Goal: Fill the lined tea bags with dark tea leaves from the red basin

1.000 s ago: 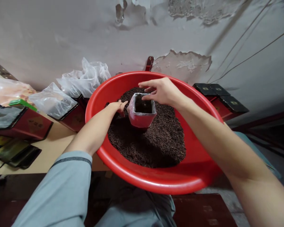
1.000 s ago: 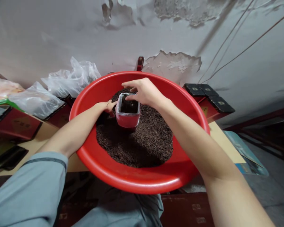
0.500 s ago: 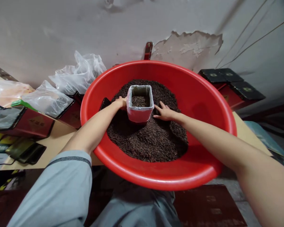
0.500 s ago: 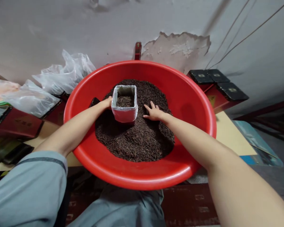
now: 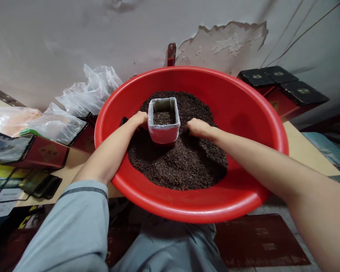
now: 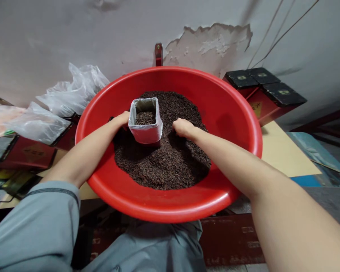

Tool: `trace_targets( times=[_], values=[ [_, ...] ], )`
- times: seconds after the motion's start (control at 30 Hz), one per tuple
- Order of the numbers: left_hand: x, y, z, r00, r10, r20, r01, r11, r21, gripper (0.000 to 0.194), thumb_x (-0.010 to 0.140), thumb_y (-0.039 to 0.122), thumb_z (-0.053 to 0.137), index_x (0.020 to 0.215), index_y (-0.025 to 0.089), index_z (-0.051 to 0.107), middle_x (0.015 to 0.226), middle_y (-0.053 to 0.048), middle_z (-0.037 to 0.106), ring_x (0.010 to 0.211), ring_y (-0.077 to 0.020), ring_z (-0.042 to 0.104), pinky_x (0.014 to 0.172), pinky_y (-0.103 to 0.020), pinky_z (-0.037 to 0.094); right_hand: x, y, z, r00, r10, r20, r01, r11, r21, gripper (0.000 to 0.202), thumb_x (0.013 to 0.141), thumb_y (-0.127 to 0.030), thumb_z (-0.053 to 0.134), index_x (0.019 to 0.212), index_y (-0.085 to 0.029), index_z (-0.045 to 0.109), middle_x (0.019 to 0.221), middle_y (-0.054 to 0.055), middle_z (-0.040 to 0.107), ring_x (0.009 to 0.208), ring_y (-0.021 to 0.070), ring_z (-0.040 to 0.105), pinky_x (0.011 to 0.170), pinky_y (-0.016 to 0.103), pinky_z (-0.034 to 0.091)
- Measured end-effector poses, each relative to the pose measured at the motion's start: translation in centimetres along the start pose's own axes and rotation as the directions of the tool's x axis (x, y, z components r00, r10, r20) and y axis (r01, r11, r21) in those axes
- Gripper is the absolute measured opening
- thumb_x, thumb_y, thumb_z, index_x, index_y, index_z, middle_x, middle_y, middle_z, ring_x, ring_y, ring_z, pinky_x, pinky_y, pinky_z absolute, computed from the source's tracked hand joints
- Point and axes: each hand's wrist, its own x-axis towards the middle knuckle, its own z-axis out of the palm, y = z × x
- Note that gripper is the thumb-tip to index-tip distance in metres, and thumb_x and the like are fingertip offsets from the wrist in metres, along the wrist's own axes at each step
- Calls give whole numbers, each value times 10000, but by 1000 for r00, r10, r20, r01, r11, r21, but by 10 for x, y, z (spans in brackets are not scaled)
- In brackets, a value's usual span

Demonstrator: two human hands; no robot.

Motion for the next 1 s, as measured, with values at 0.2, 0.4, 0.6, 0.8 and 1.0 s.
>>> trace_targets(
  times=[0.2, 0.4, 0.6, 0.8, 1.0],
  values=[
    [-25, -6, -50, 987, -75, -145, 56, 990, -130, 406, 683, 165, 888, 1084, 157, 826, 1018, -106, 823, 906, -298, 792, 836, -398, 663, -5, 1, -40, 962, -38, -270, 75, 989, 128, 275, 887, -157, 719, 1129, -198, 843, 1094, 104, 824, 1107, 321, 767, 1030, 425, 585],
    [-87, 19, -93, 815, 271, -513, -388, 912, -134, 328, 723, 185, 872, 1047, 198, 822, 922, -38, 809, 954, -249, 773, 969, -382, 608, -33, -26, -92, 704, 110, -701, 368, 788, 494, 240, 840, -234, 782, 1067, -190, 848, 1042, 51, 831, 1029, 281, 779, 1054, 469, 593],
    [-118, 53, -89, 685, 493, -537, -626, 775, -87, 495, 718, 159, 859, 1208, 160, 796, 1148, -24, 808, 1118, -257, 743, 1084, -374, 539, -43, -70, -97, 731, 88, -676, 493, 617, 613, 340, 878, -358, 758, 1169, -189, 810, 1156, 78, 800, 1113, 289, 744, 991, 476, 627],
    [-109, 61, -75, 701, 536, -470, -621, 783, -32, 374, 748, 104, 760, 1113, 166, 814, 1107, -6, 812, 1186, -283, 718, 1100, -389, 521, -32, -69, -85, 787, 110, -607, 483, 501, 718, 395, 854, -277, 767, 1235, -169, 771, 1230, 109, 782, 1154, 301, 733, 1039, 525, 613],
    [-98, 58, -67, 686, 518, -512, -632, 772, -67, 350, 789, 145, 671, 1109, 197, 804, 1134, -12, 803, 1233, -280, 698, 1108, -396, 519, -35, -68, -87, 825, 64, -561, 473, 465, 749, 442, 884, -231, 676, 1323, -218, 723, 1302, 88, 756, 1217, 315, 705, 1050, 577, 599]
  ],
)
